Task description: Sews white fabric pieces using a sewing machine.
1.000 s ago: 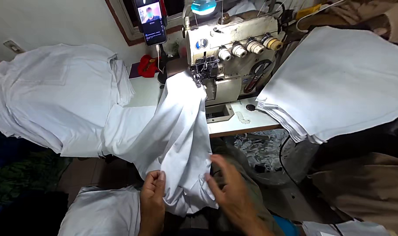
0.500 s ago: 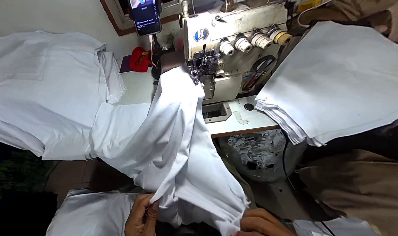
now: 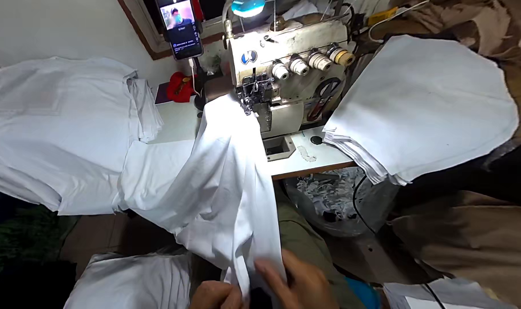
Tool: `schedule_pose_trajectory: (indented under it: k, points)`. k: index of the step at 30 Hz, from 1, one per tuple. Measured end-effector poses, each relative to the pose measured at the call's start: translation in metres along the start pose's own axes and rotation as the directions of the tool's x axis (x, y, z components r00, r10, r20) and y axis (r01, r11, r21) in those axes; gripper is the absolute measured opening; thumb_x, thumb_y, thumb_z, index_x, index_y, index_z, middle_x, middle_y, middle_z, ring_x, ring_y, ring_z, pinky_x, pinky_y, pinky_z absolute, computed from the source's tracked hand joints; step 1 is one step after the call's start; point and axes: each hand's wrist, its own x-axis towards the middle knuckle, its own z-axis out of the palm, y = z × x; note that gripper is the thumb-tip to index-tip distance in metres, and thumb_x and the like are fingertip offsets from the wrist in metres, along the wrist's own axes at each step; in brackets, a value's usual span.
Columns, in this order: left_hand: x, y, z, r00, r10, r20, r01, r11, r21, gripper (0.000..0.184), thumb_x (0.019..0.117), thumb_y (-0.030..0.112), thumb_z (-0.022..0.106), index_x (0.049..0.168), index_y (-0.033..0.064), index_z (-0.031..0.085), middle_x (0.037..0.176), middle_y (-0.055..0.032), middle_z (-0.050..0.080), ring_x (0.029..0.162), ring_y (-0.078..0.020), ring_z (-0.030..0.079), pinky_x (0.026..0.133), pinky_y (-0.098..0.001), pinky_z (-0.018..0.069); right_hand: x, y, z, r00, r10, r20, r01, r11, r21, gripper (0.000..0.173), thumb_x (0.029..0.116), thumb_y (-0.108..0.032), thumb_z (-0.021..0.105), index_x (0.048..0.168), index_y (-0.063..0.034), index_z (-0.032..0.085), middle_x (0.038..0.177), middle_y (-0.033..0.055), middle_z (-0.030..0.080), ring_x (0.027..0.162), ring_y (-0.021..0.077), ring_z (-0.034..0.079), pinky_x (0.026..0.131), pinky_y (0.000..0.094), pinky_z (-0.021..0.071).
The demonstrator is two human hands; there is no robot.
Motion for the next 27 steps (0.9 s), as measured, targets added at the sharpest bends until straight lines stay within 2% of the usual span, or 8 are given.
schedule_pose_trajectory:
  k: [3, 8, 10, 13, 15, 18, 22, 27]
  points:
    - [-0.008, 0.023, -0.002, 0.995, 0.084, 0.045, -0.084, 0.996, -0.01, 0.011, 0.0934, 0.012, 0.07, 0.097, 0.0024, 0.075, 0.087, -0.011, 0.07, 0.084, -0.0163, 0.067, 0.081, -0.0273, 0.0561, -0.054, -0.021, -0.015, 0.992, -0.082, 0.094, 0.063, 0.978, 0.197, 0.02, 0.1, -0.011, 0.066, 0.105, 0.0082, 0.07, 0.088, 0.0144, 0.075, 0.078, 0.0141, 0.073, 0.075, 0.0313, 0.0614]
    - [-0.025, 0.029, 0.01, 0.996, 0.049, 0.079, -0.043, 0.995, -0.087, 0.007, 0.0897, 0.009, 0.075, 0.093, 0.0031, 0.072, 0.088, -0.0078, 0.071, 0.083, -0.0105, 0.068, 0.078, -0.0211, 0.0579, -0.073, -0.021, -0.019, 0.987, 0.158, -0.023, -0.134, 0.896, 0.424, 0.01, 0.0945, -0.004, 0.07, 0.103, 0.0, 0.068, 0.092, -0.0001, 0.074, 0.08, 0.0033, 0.07, 0.071, 0.0237, 0.061]
    - [-0.026, 0.032, 0.01, 0.996, 0.049, 0.078, -0.041, 0.994, -0.1, 0.007, 0.089, 0.007, 0.075, 0.094, 0.0026, 0.072, 0.088, -0.0076, 0.071, 0.083, -0.0095, 0.069, 0.077, -0.0202, 0.0583, -0.076, -0.015, -0.015, 0.99, 0.091, -0.112, -0.044, 0.931, 0.363, 0.011, 0.0916, -0.006, 0.075, 0.097, -0.0017, 0.067, 0.103, 0.0045, 0.075, 0.095, 0.0068, 0.072, 0.081, 0.0247, 0.0617]
    - [-0.023, 0.038, 0.006, 0.997, 0.037, 0.066, -0.028, 0.992, -0.125, 0.008, 0.0878, 0.005, 0.075, 0.093, 0.0007, 0.072, 0.088, -0.0089, 0.071, 0.082, -0.0086, 0.069, 0.076, -0.019, 0.0588, -0.083, -0.013, -0.015, 0.988, -0.059, -0.141, 0.083, 0.982, 0.171, 0.016, 0.0918, -0.012, 0.077, 0.096, 0.0015, 0.069, 0.091, 0.0097, 0.073, 0.085, 0.0083, 0.069, 0.078, 0.0239, 0.0582]
    - [-0.024, 0.042, 0.004, 0.998, 0.031, 0.061, -0.022, 0.991, -0.134, 0.008, 0.0866, 0.004, 0.076, 0.093, 0.0, 0.072, 0.089, -0.0093, 0.072, 0.081, -0.0078, 0.069, 0.075, -0.0179, 0.0589, -0.088, -0.016, -0.016, 0.997, -0.003, -0.08, 0.02, 0.974, 0.225, 0.017, 0.0912, -0.009, 0.076, 0.101, 0.0033, 0.071, 0.089, 0.008, 0.073, 0.077, 0.0057, 0.068, 0.072, 0.0225, 0.0591]
    - [-0.027, 0.043, 0.006, 0.997, 0.039, 0.059, -0.03, 0.989, -0.146, 0.008, 0.0855, 0.002, 0.075, 0.092, -0.0004, 0.072, 0.09, -0.0098, 0.072, 0.082, -0.0075, 0.07, 0.075, -0.0173, 0.0589, -0.093, -0.017, -0.017, 0.997, 0.077, -0.032, -0.064, 0.953, 0.297, 0.018, 0.0892, -0.007, 0.077, 0.105, 0.0027, 0.074, 0.096, 0.0077, 0.074, 0.084, 0.0057, 0.07, 0.077, 0.0229, 0.0595]
    - [-0.029, 0.046, 0.005, 0.998, 0.036, 0.054, -0.027, 0.988, -0.149, 0.008, 0.0839, 0.0, 0.076, 0.091, -0.0008, 0.072, 0.089, -0.0095, 0.073, 0.08, -0.0071, 0.07, 0.074, -0.0173, 0.0593, -0.099, -0.014, -0.014, 0.997, 0.011, -0.074, 0.012, 0.954, 0.299, 0.016, 0.0897, -0.006, 0.076, 0.103, 0.003, 0.075, 0.11, 0.0118, 0.075, 0.105, 0.0101, 0.07, 0.092, 0.0261, 0.0584]
    - [-0.03, 0.048, 0.003, 0.996, 0.057, 0.075, -0.042, 0.982, -0.182, 0.008, 0.0852, -0.001, 0.075, 0.093, -0.0015, 0.074, 0.092, -0.0105, 0.074, 0.083, -0.0075, 0.071, 0.077, -0.0178, 0.0598, -0.103, -0.019, -0.017, 0.997, -0.042, -0.059, 0.053, 0.977, 0.207, 0.019, 0.0908, -0.004, 0.073, 0.108, 0.0038, 0.076, 0.103, 0.0124, 0.076, 0.097, 0.0088, 0.071, 0.089, 0.0233, 0.0571]
